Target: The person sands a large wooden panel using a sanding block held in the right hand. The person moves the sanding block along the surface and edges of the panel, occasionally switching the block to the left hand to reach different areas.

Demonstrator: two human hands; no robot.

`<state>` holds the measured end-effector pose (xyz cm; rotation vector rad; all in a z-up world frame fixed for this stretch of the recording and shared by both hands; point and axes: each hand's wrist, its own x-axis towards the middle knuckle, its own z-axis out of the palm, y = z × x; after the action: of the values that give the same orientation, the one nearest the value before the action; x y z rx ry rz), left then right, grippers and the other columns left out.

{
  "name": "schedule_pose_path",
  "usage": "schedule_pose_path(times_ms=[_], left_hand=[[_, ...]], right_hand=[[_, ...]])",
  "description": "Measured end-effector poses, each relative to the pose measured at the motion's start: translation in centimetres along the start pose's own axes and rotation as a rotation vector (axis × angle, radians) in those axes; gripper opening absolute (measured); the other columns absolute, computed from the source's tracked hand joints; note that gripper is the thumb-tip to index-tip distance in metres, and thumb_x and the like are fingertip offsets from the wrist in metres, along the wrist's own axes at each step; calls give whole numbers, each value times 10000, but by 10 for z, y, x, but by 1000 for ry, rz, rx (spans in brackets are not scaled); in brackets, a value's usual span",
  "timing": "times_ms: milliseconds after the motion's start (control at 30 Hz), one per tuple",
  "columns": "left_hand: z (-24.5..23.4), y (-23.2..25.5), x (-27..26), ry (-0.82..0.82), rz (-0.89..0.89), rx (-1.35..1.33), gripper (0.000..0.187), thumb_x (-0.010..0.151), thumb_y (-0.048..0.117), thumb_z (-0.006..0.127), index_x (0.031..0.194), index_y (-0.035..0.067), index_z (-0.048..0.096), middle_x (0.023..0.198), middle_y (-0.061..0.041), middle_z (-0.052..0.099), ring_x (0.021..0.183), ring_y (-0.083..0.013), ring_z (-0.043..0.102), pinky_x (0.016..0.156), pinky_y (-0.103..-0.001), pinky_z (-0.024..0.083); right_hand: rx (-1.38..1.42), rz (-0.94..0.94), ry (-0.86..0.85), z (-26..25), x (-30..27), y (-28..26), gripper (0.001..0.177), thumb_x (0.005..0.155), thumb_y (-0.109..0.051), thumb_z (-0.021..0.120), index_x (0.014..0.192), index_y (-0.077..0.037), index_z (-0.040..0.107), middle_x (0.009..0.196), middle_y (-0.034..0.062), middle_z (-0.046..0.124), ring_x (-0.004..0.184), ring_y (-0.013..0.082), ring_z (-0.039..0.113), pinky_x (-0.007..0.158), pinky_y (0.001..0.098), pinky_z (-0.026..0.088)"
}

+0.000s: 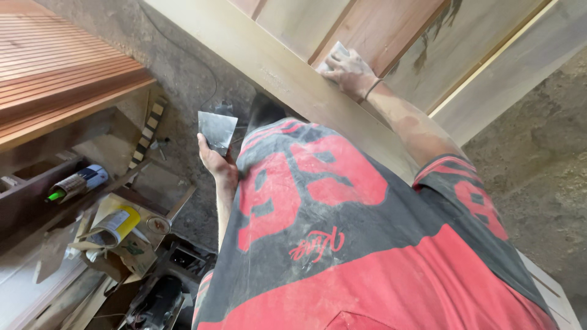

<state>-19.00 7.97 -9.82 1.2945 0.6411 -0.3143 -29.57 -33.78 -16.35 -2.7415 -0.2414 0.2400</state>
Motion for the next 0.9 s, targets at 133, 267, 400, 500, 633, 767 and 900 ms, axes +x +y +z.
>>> schedule_pose_path(times_ms=[133, 267, 400, 500, 633, 767, 900], left_hand=[[7, 1, 5, -18, 13, -10, 404, 1064, 435, 488, 1119, 84, 681, 944, 5, 716, 766, -122, 680, 558, -289, 474], [5, -3, 4, -43, 29, 2, 397, 1080, 433, 493, 1114, 82, 676, 937, 2, 709, 758, -125, 674, 558, -290, 470], [11, -6, 1, -74, 44, 25, 395, 1078, 426, 500, 1108, 68, 665, 921, -7, 705, 744, -137, 671, 554, -298, 476], [15, -5, -3, -79, 41, 22, 406, 1071, 427, 488, 1124, 64, 663, 934, -6, 704, 758, -133, 672, 559, -293, 477], [16, 1, -9, -119, 32, -55, 415, 1078, 424, 487, 1159, 57, 662, 994, -18, 696, 831, -136, 676, 621, -301, 500], [30, 5, -3, -275, 28, -178, 427, 1100, 404, 496, 1231, 30, 656, 1113, -69, 710, 989, -201, 700, 816, -356, 563], [34, 5, -20, -299, -90, -190, 393, 1085, 395, 499, 1210, 55, 651, 1103, -68, 715, 1004, -230, 712, 857, -414, 592]], right_hand=[[-25, -38, -8, -1, 5, 15, 206, 912, -306, 661, 1091, -251, 747, 1129, 31, 647, 1176, 236, 578, 860, 436, 462], [3, -27, 82, 12, 19, 16, 392, 833, -203, 674, 1206, -289, 760, 1151, 24, 645, 1170, 210, 581, 860, 431, 467], [-71, -66, 81, 22, 10, 19, 347, 815, -235, 695, 1153, -294, 744, 1183, -1, 652, 1194, 198, 580, 873, 425, 483], [-150, -68, -19, 20, -22, 17, 369, 823, -231, 692, 1182, -308, 733, 1162, -1, 646, 1182, 184, 583, 857, 419, 489], [-126, -67, -75, 9, -53, 15, 365, 812, -221, 687, 1164, -314, 724, 1148, -12, 635, 1183, 182, 584, 855, 416, 489], [-112, -36, -49, 6, -37, 20, 395, 795, -208, 691, 1175, -314, 723, 1173, 14, 623, 1175, 197, 585, 850, 412, 488], [-3, -30, 38, 22, -37, 7, 431, 754, -256, 687, 1185, -267, 703, 1165, 38, 617, 1177, 231, 579, 858, 444, 490]])
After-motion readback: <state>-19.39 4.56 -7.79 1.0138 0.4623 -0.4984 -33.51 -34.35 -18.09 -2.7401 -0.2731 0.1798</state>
